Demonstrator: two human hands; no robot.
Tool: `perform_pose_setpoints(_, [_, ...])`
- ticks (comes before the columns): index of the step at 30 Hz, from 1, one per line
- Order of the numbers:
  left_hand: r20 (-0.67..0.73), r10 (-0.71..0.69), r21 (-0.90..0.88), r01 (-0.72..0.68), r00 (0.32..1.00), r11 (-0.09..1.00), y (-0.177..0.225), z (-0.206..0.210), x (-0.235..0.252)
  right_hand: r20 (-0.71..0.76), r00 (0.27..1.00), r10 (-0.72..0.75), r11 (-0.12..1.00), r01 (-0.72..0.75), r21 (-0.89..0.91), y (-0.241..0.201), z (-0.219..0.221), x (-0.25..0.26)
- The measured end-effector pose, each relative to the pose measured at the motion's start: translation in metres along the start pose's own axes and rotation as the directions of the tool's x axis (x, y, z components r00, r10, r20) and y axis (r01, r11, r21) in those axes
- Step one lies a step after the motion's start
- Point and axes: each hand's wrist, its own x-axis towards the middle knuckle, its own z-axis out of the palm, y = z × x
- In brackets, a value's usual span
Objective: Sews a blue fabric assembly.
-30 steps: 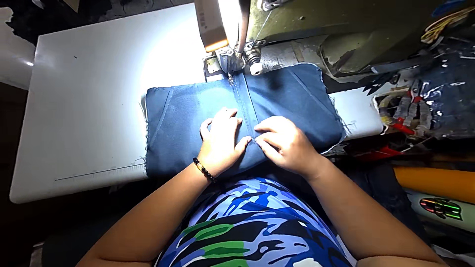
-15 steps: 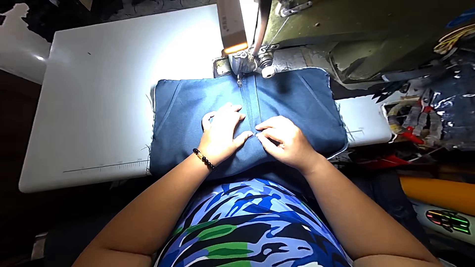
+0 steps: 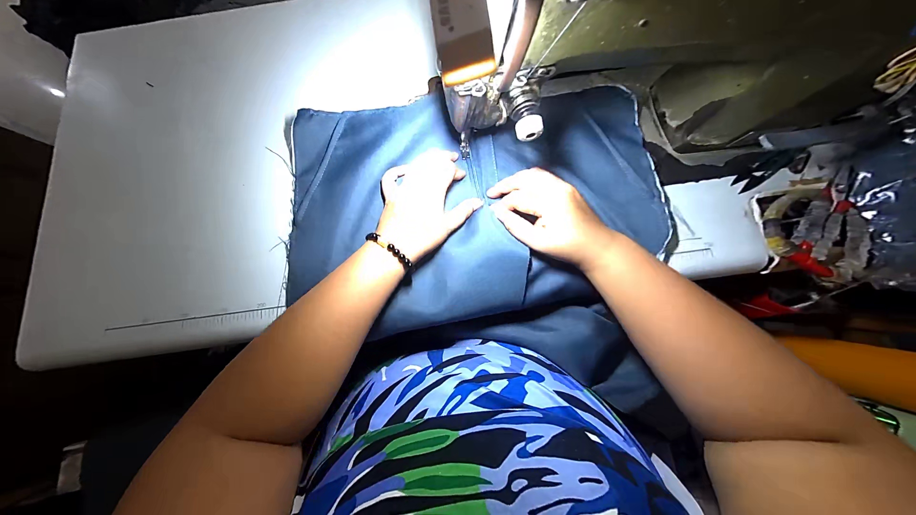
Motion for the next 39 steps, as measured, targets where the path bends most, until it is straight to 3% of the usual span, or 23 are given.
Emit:
perform_pose_setpoints(8, [0.011, -0.057, 0.073, 0.056, 0.998, 0.996, -0.017, -0.009, 0.047, 0.048, 0.997, -0.061, 0.995, 0.065, -0.075, 0.041, -0.004, 0.042])
perform_pose_setpoints(15, [-0.024, -0.014, 0.133, 0.017, 1.0, 0.991, -0.02, -0.006, 0.05, 0.138, 0.978, -0.156, 0.981, 0.17, -0.098, 0.055, -0.011, 0.049])
perform_pose_setpoints(17, [-0.054, 0.116, 0.133, -0.108, 0.992, 0.985, -0.021, -0.006, 0.048, 0.172, 0.97, -0.172, 0.975, 0.193, -0.112, 0.056, -0.012, 0.05])
perform_pose_setpoints(18, [-0.069, 0.259, 0.12, -0.25, 0.963, 0.961, -0.023, -0.006, 0.045, 0.188, 0.966, -0.174, 0.972, 0.2, -0.125, 0.056, -0.014, 0.051])
perform_pose_setpoints(20, [-0.032, 0.577, 0.106, -0.571, 0.816, 0.814, -0.021, -0.007, 0.037, 0.23, 0.96, -0.163, 0.97, 0.198, -0.139, 0.057, -0.015, 0.051])
perform_pose_setpoints(22, [0.105, 0.669, 0.096, -0.677, 0.736, 0.73, -0.008, -0.01, 0.024, 0.266, 0.952, -0.15, 0.972, 0.191, -0.138, 0.056, -0.018, 0.052])
perform_pose_setpoints(24, [0.281, 0.578, 0.176, -0.633, 0.766, 0.754, 0.012, -0.017, 0.01, 0.279, 0.949, -0.149, 0.972, 0.193, -0.137, 0.055, -0.019, 0.054])
perform_pose_setpoints(26, [0.342, 0.483, 0.219, -0.568, 0.807, 0.793, 0.029, -0.023, -0.002, 0.281, 0.948, -0.151, 0.971, 0.195, -0.137, 0.055, -0.019, 0.053])
perform_pose_setpoints(29, [0.188, 0.452, 0.138, -0.48, 0.872, 0.867, 0.031, -0.025, -0.017, 0.269, 0.956, -0.116, 0.977, 0.159, -0.144, 0.052, -0.018, 0.053])
perform_pose_setpoints(30, [0.099, 0.401, 0.057, -0.407, 0.911, 0.912, 0.028, -0.027, -0.023, 0.265, 0.96, -0.088, 0.979, 0.132, -0.154, 0.048, -0.018, 0.053])
perform_pose_setpoints(32, [-0.064, 0.129, -0.296, -0.142, 0.99, 0.945, 0.022, -0.033, -0.039, 0.279, 0.959, -0.043, 0.972, 0.105, -0.208, 0.032, -0.021, 0.05])
perform_pose_setpoints(34, [-0.096, -0.199, -0.635, 0.094, 0.975, 0.767, 0.012, -0.033, -0.053, 0.343, 0.939, -0.012, 0.963, 0.104, -0.249, 0.002, -0.021, 0.041])
perform_pose_setpoints(35, [-0.104, -0.277, -0.686, 0.132, 0.955, 0.716, 0.007, -0.028, -0.057, 0.349, 0.936, -0.038, 0.965, 0.125, -0.229, -0.016, -0.018, 0.034])
perform_pose_setpoints(36, [-0.153, -0.254, -0.643, 0.099, 0.955, 0.759, 0.004, -0.021, -0.06, 0.327, 0.941, -0.088, 0.965, 0.162, -0.205, -0.033, -0.012, 0.027])
perform_pose_setpoints(37, [-0.206, -0.147, -0.533, 0.015, 0.968, 0.846, 0.002, -0.013, -0.062, 0.305, 0.947, -0.098, 0.968, 0.162, -0.192, -0.048, -0.007, 0.021])
perform_pose_setpoints(39, [-0.22, 0.202, -0.24, -0.254, 0.954, 0.937, 0.0, 0.002, -0.063, 0.297, 0.95, 0.097, 0.981, -0.042, -0.187, -0.065, -0.005, 0.017])
